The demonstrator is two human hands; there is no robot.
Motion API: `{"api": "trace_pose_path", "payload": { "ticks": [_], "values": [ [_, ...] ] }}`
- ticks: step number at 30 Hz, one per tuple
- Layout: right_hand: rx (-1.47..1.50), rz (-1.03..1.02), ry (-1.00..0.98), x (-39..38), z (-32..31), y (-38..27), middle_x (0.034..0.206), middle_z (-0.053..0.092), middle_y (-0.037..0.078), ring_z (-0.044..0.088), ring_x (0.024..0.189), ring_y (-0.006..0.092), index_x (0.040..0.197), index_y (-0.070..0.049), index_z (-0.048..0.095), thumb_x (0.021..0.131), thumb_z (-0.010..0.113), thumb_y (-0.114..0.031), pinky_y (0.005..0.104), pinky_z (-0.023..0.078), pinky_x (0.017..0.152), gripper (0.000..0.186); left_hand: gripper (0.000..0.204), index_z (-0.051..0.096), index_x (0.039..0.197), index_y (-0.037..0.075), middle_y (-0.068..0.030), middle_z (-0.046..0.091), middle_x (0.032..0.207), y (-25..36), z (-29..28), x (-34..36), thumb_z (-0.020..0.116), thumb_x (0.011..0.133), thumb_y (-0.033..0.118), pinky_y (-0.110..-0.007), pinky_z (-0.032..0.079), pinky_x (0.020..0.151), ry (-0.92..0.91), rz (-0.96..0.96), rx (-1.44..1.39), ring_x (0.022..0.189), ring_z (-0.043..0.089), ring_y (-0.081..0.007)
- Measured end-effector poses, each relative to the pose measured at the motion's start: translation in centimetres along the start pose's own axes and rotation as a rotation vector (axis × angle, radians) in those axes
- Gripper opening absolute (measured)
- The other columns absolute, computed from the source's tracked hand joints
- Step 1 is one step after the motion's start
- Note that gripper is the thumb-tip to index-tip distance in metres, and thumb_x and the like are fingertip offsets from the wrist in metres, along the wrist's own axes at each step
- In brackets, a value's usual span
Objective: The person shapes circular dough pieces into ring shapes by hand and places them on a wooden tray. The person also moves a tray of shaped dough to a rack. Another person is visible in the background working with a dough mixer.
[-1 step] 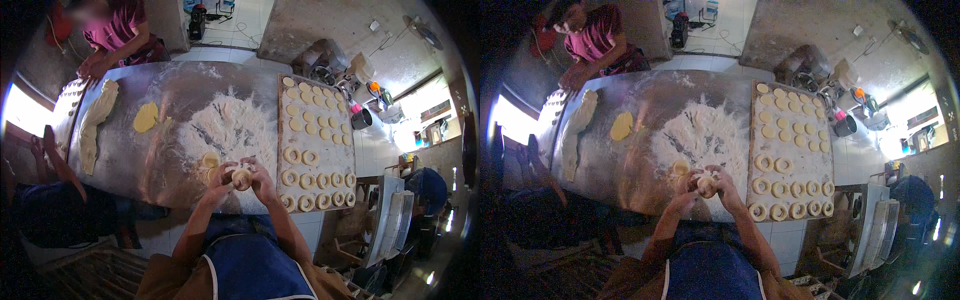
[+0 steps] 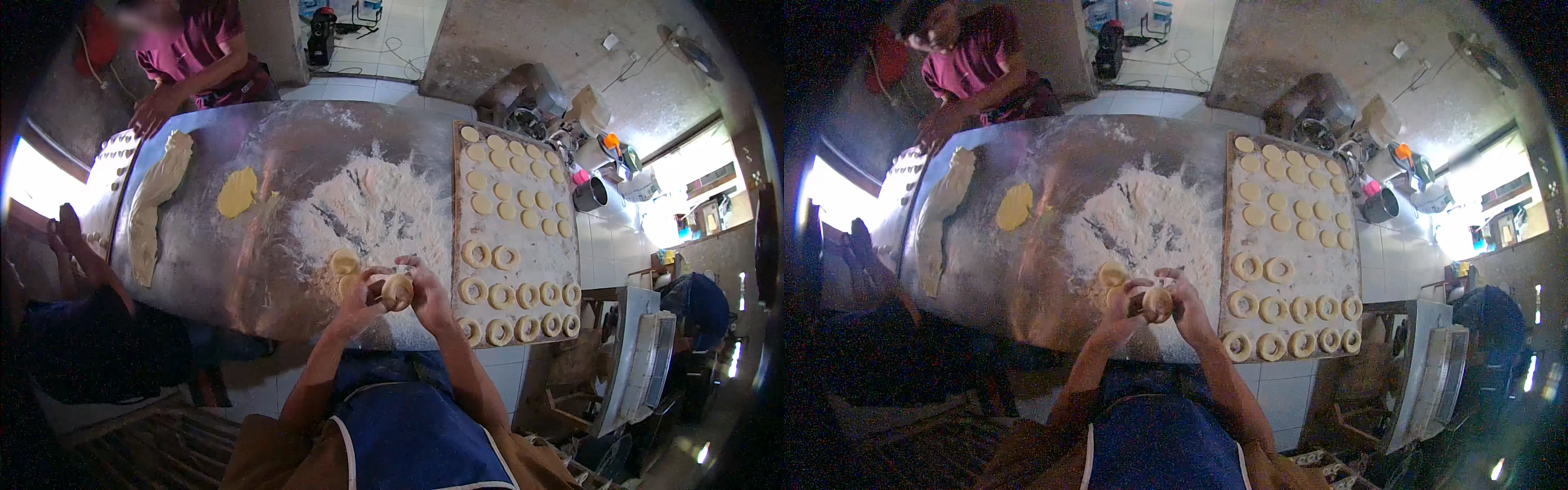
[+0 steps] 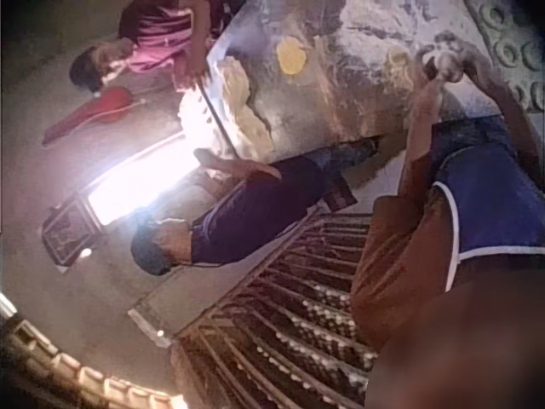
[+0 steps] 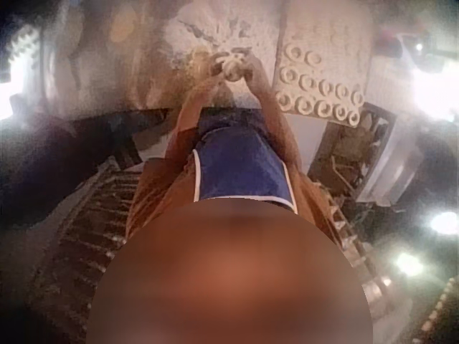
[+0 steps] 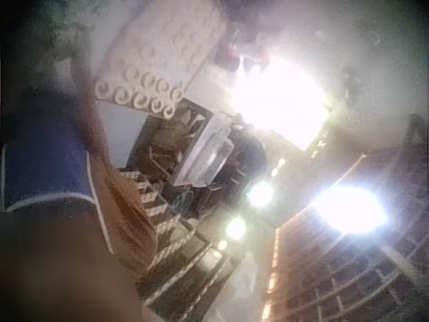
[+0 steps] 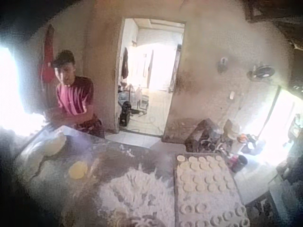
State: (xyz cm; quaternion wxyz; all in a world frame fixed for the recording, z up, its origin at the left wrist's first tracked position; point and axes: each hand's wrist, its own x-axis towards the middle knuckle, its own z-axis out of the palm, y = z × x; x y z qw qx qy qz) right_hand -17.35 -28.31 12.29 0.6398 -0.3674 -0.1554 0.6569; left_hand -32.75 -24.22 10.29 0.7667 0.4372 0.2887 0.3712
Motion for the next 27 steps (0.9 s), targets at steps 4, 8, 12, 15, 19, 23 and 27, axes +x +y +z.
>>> {"api": "trace_pose_path", "payload": {
  "ticks": [4,8,12,15,19,23,27],
  "values": [
    [-0.871,-0.049,0.290,2.0,-1.5,0.9,0.080,0.061,0.009,0.057,0.073,0.0164,0.094,0.001,0.059,0.097,0.038,-0.036,0.0304,0.047,0.067,0.043,0.031,0.045,0.112,0.009,-0.0029,0.053,0.094,-1.5,-0.1,2.3,0.055,0.083,0.009,-0.027,0.047,0.066,-0.049,0.097,-0.303,0.081,0.057,-0.0144],
    [-0.538,-0.149,0.158,1.7,-2.5,-0.3,0.071,0.063,0.015,0.060,0.065,0.0233,0.084,0.004,0.063,0.099,0.032,-0.044,0.0371,0.047,0.062,0.059,0.022,0.044,0.104,0.009,-0.0042,0.052,0.089,-2.4,2.2,4.2,0.049,0.086,0.020,-0.027,0.042,0.075,0.183,-0.062,-0.359,0.083,0.052,-0.0154],
    [-0.920,-0.003,0.293,1.5,-2.2,-3.8,0.060,0.060,0.016,0.058,0.059,0.0245,0.074,0.004,0.063,0.099,0.029,-0.049,0.0397,0.046,0.062,0.068,0.016,0.047,0.091,0.010,-0.0017,0.048,0.084,-2.7,4.4,5.9,0.047,0.089,0.026,-0.029,0.037,0.069,0.140,0.646,1.045,0.080,0.049,-0.0150],
    [-0.876,-0.117,0.399,1.3,-1.7,-5.1,0.060,0.060,0.010,0.056,0.060,0.0210,0.073,0.005,0.064,0.099,0.033,-0.050,0.0374,0.045,0.064,0.068,0.026,0.047,0.084,0.011,-0.0015,0.050,0.078,-5.1,7.4,7.3,0.045,0.094,0.035,-0.030,0.035,0.064,0.229,0.155,-0.111,0.070,0.047,-0.0154],
    [-0.666,-0.106,0.506,0.4,-3.8,-6.2,0.064,0.061,0.011,0.053,0.057,0.0194,0.073,0.004,0.065,0.098,0.040,-0.046,0.0377,0.042,0.060,0.061,0.030,0.046,0.080,0.016,0.0013,0.052,0.075,-8.6,9.3,9.2,0.044,0.096,0.041,-0.032,0.041,0.064,0.179,-0.030,-0.039,0.069,0.050,-0.0147],
    [-0.963,-0.222,0.453,-0.1,-7.6,-7.6,0.055,0.055,0.014,0.049,0.050,0.0230,0.071,0.005,0.065,0.098,0.037,-0.045,0.0407,0.039,0.054,0.064,0.035,0.055,0.091,0.009,-0.0044,0.056,0.070,-10.2,11.5,10.1,0.039,0.097,0.039,-0.035,0.044,0.058,0.155,-0.115,-0.157,0.065,0.055,-0.0155],
    [-1.025,-0.143,0.422,-1.4,-10.6,-9.9,0.049,0.050,0.017,0.054,0.052,0.0267,0.070,0.005,0.065,0.099,0.034,-0.044,0.0431,0.042,0.058,0.065,0.035,0.055,0.085,0.010,-0.0019,0.052,0.064,-10.9,15.1,10.1,0.040,0.097,0.039,-0.034,0.042,0.054,0.221,0.000,0.148,0.059,0.051,-0.0133]
  ]
}}
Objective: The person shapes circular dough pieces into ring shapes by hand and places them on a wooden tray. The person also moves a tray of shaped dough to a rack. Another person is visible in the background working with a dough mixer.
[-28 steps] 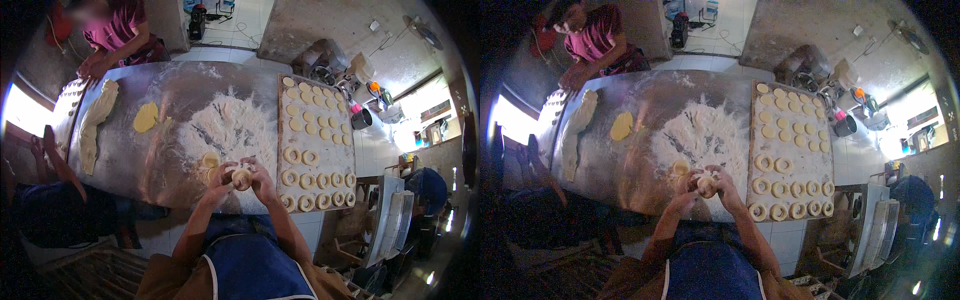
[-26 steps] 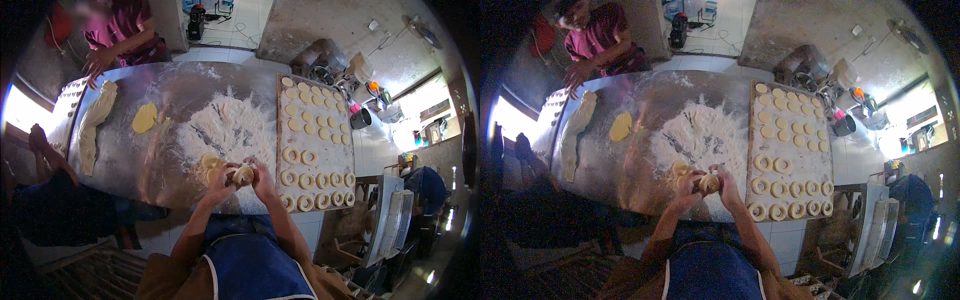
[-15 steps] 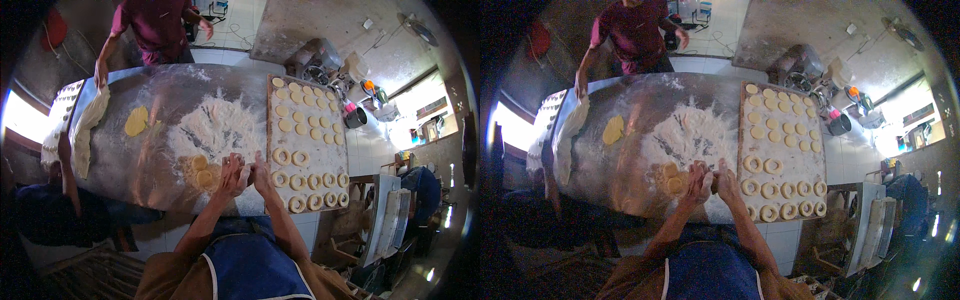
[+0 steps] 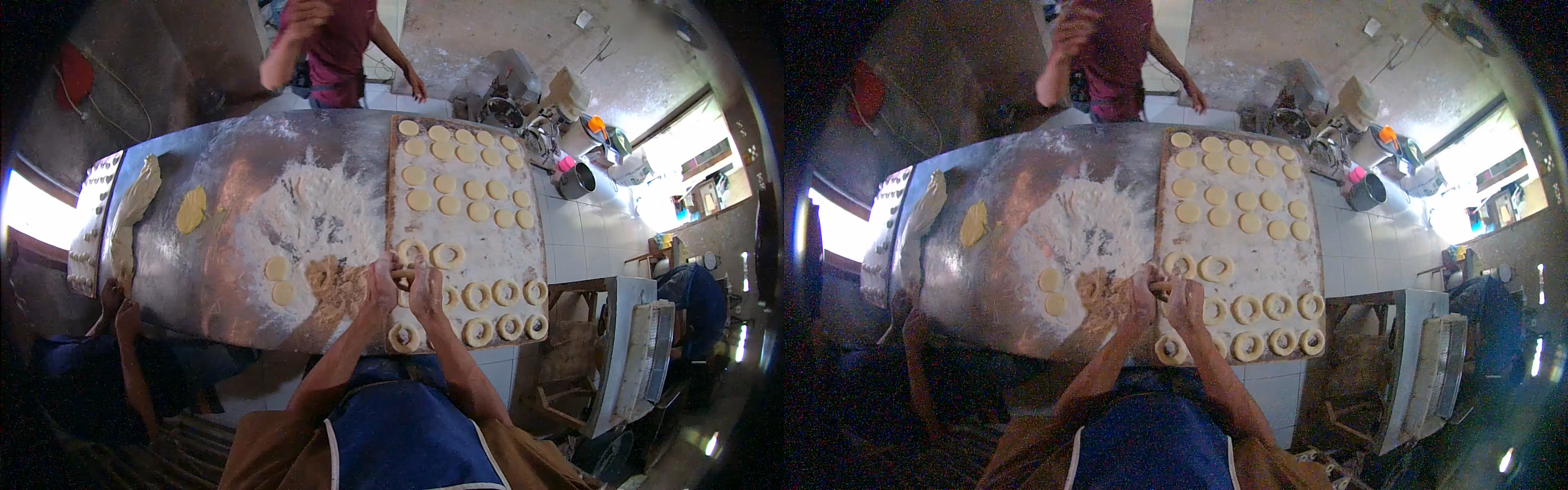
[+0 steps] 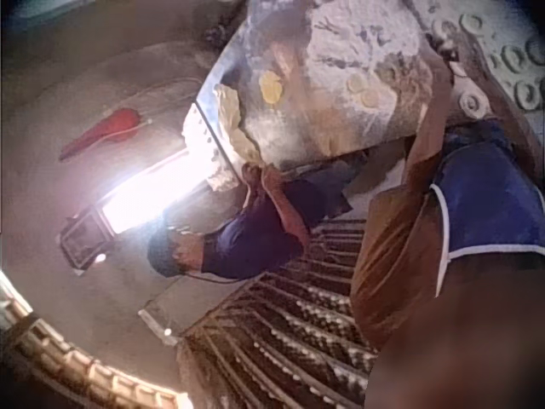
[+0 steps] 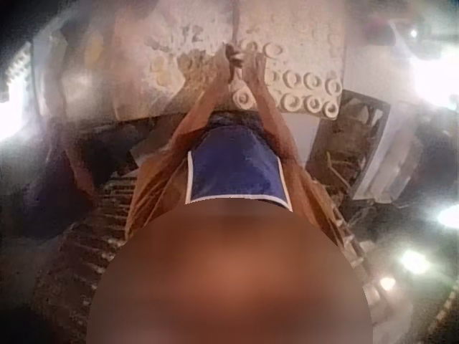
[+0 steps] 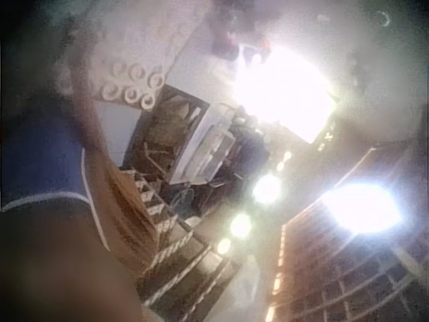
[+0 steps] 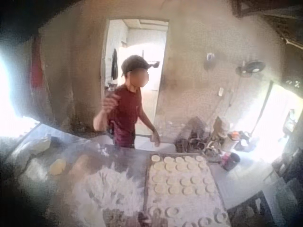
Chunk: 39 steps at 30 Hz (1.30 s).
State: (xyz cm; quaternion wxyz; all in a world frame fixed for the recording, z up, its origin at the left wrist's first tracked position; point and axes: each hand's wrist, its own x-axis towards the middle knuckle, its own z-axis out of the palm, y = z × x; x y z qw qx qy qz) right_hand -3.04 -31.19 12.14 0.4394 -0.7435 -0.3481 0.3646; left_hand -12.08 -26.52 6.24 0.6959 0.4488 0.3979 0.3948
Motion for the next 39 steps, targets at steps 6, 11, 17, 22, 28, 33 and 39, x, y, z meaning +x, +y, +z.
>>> {"api": "trace_pose_path", "payload": {
  "ticks": [6,11,17,22,28,33,39],
  "values": [
    [0.275,-0.064,-0.012,0.1,-3.4,2.1,0.060,0.056,0.015,0.052,0.057,0.0257,0.079,0.005,0.064,0.100,0.033,-0.043,0.0407,0.041,0.059,0.061,0.036,0.053,0.089,0.003,-0.0038,0.057,0.078,-0.9,4.6,0.0,0.043,0.098,0.037,-0.032,0.044,0.059,0.112,-0.273,-0.190,0.066,0.054,-0.0122],
    [-0.171,-0.403,-0.063,1.5,-7.6,5.1,0.062,0.058,0.019,0.052,0.053,0.0331,0.092,0.002,0.067,0.098,0.041,-0.025,0.0427,0.042,0.058,0.038,0.026,0.053,0.099,0.003,-0.0061,0.059,0.082,-0.5,7.2,-1.6,0.044,0.098,0.027,-0.036,0.048,0.064,0.098,0.810,0.675,0.070,0.057,-0.0217],
    [0.181,-0.106,-0.011,1.0,-11.4,5.0,0.064,0.059,0.020,0.054,0.052,0.0352,0.089,0.001,0.066,0.096,0.043,-0.025,0.0432,0.042,0.052,0.036,0.031,0.054,0.098,0.001,-0.0046,0.057,0.079,-4.8,11.3,0.4,0.048,0.096,0.031,-0.036,0.047,0.066,0.057,0.010,-0.105,0.068,0.055,-0.0173],
    [-0.074,-0.184,0.024,1.3,-14.1,5.8,0.067,0.060,0.021,0.055,0.052,0.0370,0.083,0.000,0.065,0.098,0.039,-0.025,0.0453,0.045,0.054,0.040,0.027,0.055,0.089,0.001,-0.0055,0.053,0.073,-10.0,13.2,2.9,0.046,0.095,0.026,-0.034,0.042,0.062,0.033,0.747,0.525,0.068,0.054,-0.0176],
    [0.455,-0.082,-0.003,2.0,-17.0,6.4,0.063,0.052,0.001,0.045,0.064,0.0108,0.077,0.001,0.058,0.093,0.052,-0.022,0.0282,0.041,0.061,0.028,0.038,0.055,0.101,-0.002,-0.0091,0.052,0.072,-9.7,14.5,3.9,0.036,0.098,0.031,-0.032,0.043,0.067,-0.194,0.111,-0.233,0.069,0.053,-0.0188],
    [-0.198,-0.198,0.074,3.4,-19.7,5.4,0.075,0.063,0.014,0.061,0.072,0.0281,0.098,0.000,0.059,0.078,0.069,-0.014,0.0384,0.048,0.072,0.027,0.032,0.054,0.110,0.000,-0.0162,0.059,0.095,-6.1,16.7,5.8,0.042,0.096,0.026,-0.045,0.045,0.084,0.045,0.296,0.794,0.090,0.056,-0.0357],
    [-0.722,-0.666,0.344,2.3,-19.6,7.4,0.110,0.056,0.025,0.053,0.099,0.0404,0.119,-0.001,0.051,0.079,0.060,-0.008,0.0461,0.043,0.088,0.042,0.026,0.059,0.103,0.005,-0.0186,0.062,0.095,-0.4,14.5,6.4,0.061,0.080,0.016,-0.053,0.037,0.093,0.054,0.572,1.407,0.100,0.054,-0.0371]
  ]
}}
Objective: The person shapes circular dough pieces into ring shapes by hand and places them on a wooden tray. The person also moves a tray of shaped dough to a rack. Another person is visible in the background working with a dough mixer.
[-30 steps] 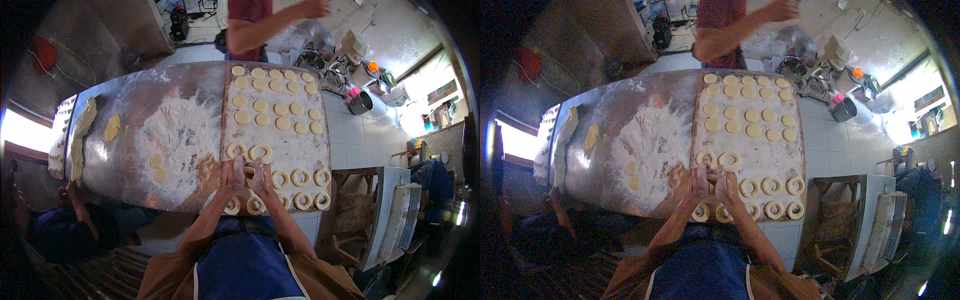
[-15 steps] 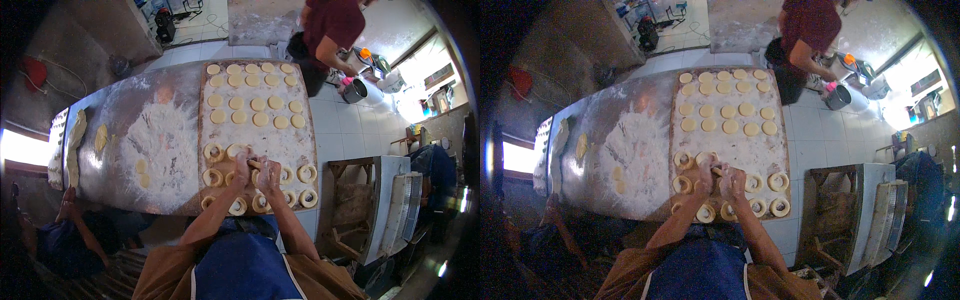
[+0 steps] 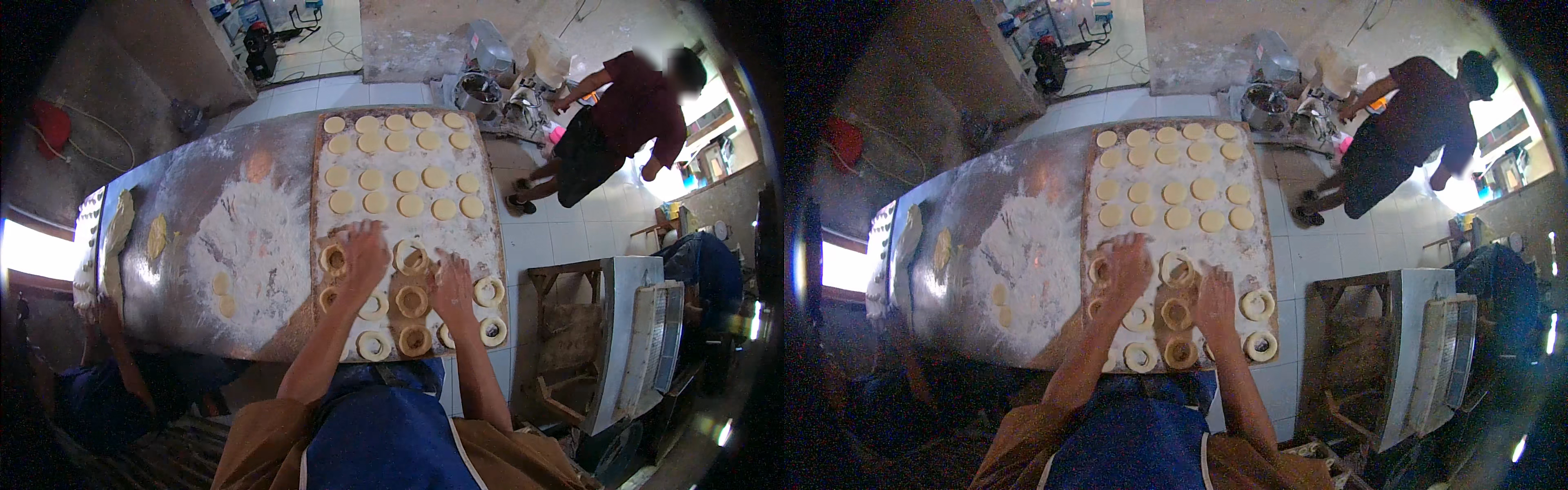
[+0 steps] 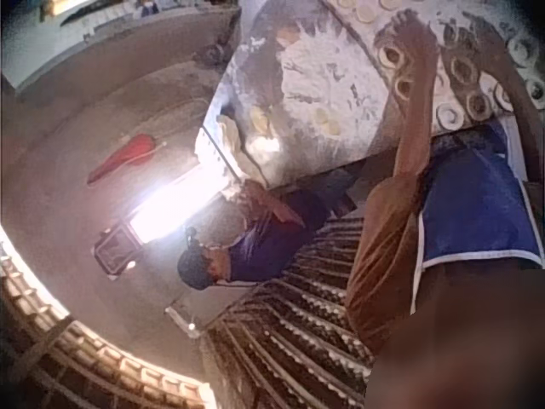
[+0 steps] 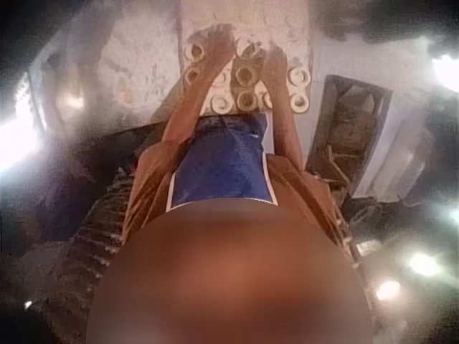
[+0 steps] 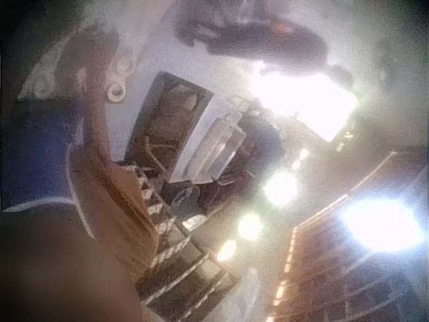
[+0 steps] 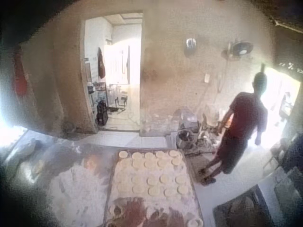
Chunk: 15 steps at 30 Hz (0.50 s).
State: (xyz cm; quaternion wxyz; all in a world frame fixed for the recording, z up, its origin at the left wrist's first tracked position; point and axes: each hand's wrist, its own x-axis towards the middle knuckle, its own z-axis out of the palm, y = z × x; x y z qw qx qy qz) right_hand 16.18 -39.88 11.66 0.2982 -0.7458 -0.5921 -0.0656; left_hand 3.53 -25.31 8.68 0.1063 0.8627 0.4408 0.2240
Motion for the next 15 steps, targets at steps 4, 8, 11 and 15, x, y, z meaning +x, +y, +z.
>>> {"api": "trace_pose_path", "payload": {
  "ticks": [4,8,11,15],
  "values": [
    [0.193,-0.016,-0.238,0.0,1.0,0.4,0.105,0.058,0.020,0.050,0.098,0.0375,0.113,0.000,0.056,0.073,0.058,-0.003,0.0473,0.041,0.088,0.041,0.026,0.060,0.101,0.005,-0.0185,0.063,0.096,-3.1,-3.4,-1.6,0.064,0.078,0.015,-0.050,0.038,0.092,0.087,-0.078,-0.032,0.097,0.056,-0.0374],
    [0.059,0.038,-0.247,0.8,2.0,-0.6,0.108,0.059,0.015,0.050,0.100,0.0361,0.112,-0.003,0.058,0.073,0.060,-0.010,0.0483,0.039,0.087,0.040,0.021,0.063,0.099,0.010,-0.0112,0.062,0.100,-6.8,-6.1,-4.7,0.061,0.080,0.019,-0.048,0.037,0.094,0.127,-0.233,-0.071,0.099,0.054,-0.0339],
    [0.117,-0.030,-0.235,1.0,3.0,-2.2,0.106,0.060,0.015,0.051,0.101,0.0365,0.111,-0.003,0.058,0.072,0.059,-0.007,0.0475,0.040,0.089,0.040,0.021,0.064,0.101,0.010,-0.0106,0.063,0.104,-11.2,-8.6,-7.4,0.059,0.084,0.021,-0.047,0.037,0.092,0.195,-0.355,-0.039,0.101,0.055,-0.0330],
    [0.120,-0.090,-0.316,2.4,6.4,-5.1,0.103,0.061,0.016,0.052,0.101,0.0363,0.110,-0.004,0.059,0.071,0.059,-0.006,0.0474,0.039,0.091,0.039,0.019,0.065,0.099,0.010,-0.0094,0.063,0.107,-18.4,-12.3,-11.2,0.057,0.086,0.020,-0.050,0.035,0.095,0.272,-0.610,0.097,0.104,0.055,-0.0310]
  ]
}}
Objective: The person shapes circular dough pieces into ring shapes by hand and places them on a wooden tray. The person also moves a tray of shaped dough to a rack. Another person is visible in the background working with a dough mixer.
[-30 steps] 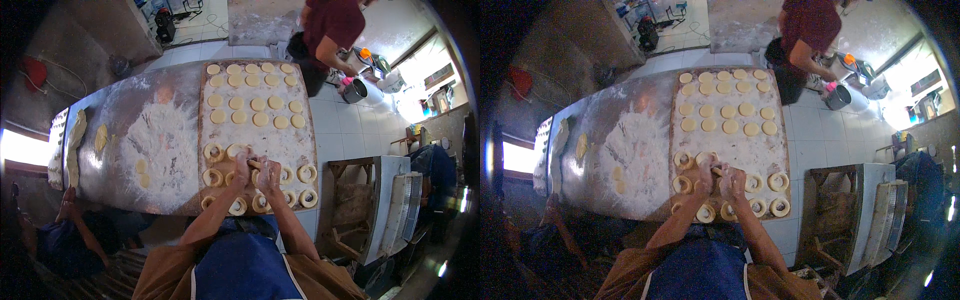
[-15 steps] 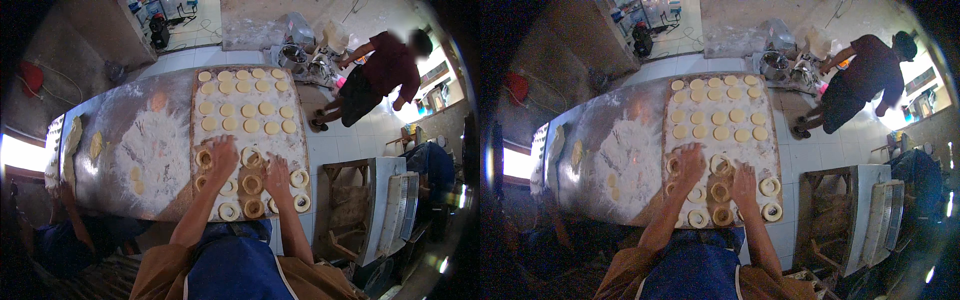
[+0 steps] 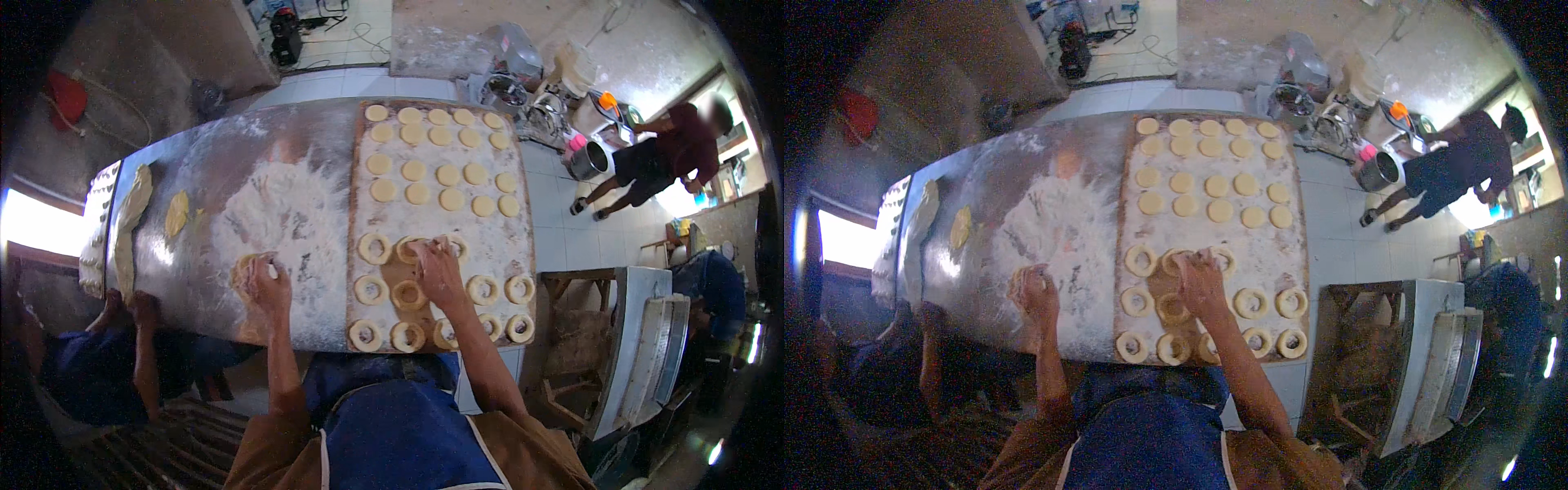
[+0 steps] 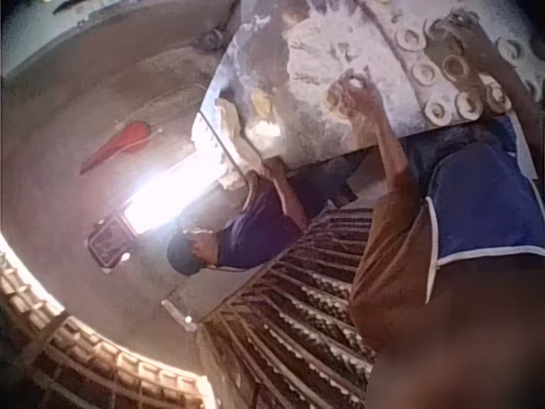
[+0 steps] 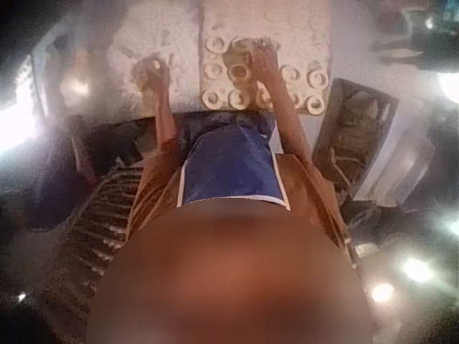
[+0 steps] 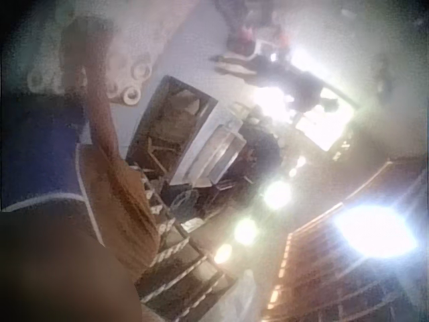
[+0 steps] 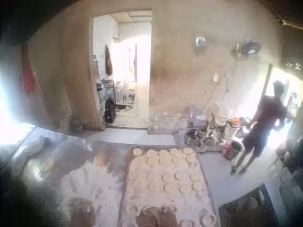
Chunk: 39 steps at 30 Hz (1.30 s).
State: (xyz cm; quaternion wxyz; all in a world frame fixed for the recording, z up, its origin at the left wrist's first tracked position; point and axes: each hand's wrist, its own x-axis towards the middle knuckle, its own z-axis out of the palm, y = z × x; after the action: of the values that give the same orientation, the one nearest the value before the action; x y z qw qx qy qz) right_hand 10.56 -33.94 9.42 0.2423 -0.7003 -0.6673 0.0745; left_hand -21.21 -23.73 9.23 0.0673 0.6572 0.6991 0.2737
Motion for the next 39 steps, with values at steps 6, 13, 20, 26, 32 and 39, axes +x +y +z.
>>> {"api": "trace_pose_path", "payload": {
  "ticks": [6,13,20,26,32,39],
  "values": [
    [0.051,-0.012,0.097,1.7,0.5,-4.0,0.096,0.062,0.016,0.054,0.094,0.0344,0.099,-0.006,0.061,0.071,0.057,-0.002,0.0456,0.039,0.090,0.029,0.020,0.066,0.092,0.010,-0.0100,0.062,0.106,-11.0,-4.3,0.3,0.054,0.088,0.025,-0.054,0.039,0.091,0.204,-0.196,0.299,0.103,0.054,-0.0340],
    [0.300,-0.054,-0.028,1.3,5.4,-16.2,0.091,0.063,0.013,0.056,0.091,0.0314,0.096,-0.006,0.061,0.071,0.053,0.004,0.0427,0.036,0.092,0.028,0.029,0.061,0.100,0.003,-0.0144,0.063,0.096,-11.8,-4.6,-0.2,0.067,0.080,0.022,-0.046,0.042,0.091,-0.204,-0.077,0.042,0.104,0.055,-0.0320],
    [0.474,-0.093,-0.100,4.2,12.9,-24.4,0.090,0.063,0.017,0.058,0.089,0.0329,0.107,-0.002,0.060,0.084,0.060,-0.012,0.0419,0.040,0.087,0.025,0.045,0.054,0.109,0.000,-0.0153,0.063,0.090,-10.8,-5.5,0.9,0.073,0.072,0.014,-0.045,0.044,0.084,-0.197,-0.014,-0.247,0.094,0.059,-0.0349],
    [0.357,-0.201,-0.002,4.1,15.1,-24.8,0.096,0.063,0.018,0.058,0.094,0.0329,0.117,0.000,0.058,0.088,0.062,-0.022,0.0429,0.044,0.085,0.037,0.043,0.052,0.113,-0.001,-0.0164,0.062,0.094,-12.5,-5.0,0.8,0.070,0.076,0.011,-0.041,0.050,0.076,-0.301,0.185,-0.229,0.085,0.062,-0.0361],
    [0.824,0.172,-0.265,4.2,15.1,-25.7,0.095,0.068,0.014,0.066,0.086,0.0223,0.110,0.001,0.062,0.083,0.069,-0.015,0.0336,0.053,0.078,0.032,0.035,0.058,0.114,-0.002,-0.0148,0.066,0.097,-13.0,-5.6,2.3,0.067,0.083,0.012,-0.036,0.050,0.080,-0.439,0.048,-0.817,0.090,0.064,-0.0248],
    [0.866,0.383,-0.195,4.7,13.3,-27.6,0.090,0.069,0.012,0.067,0.085,0.0175,0.102,0.003,0.063,0.078,0.072,-0.005,0.0296,0.053,0.077,0.028,0.017,0.065,0.100,-0.002,-0.0081,0.066,0.093,-12.6,-7.0,3.0,0.063,0.085,0.007,-0.029,0.052,0.073,-0.706,-0.160,-1.161,0.082,0.064,-0.0147]
  ]
}}
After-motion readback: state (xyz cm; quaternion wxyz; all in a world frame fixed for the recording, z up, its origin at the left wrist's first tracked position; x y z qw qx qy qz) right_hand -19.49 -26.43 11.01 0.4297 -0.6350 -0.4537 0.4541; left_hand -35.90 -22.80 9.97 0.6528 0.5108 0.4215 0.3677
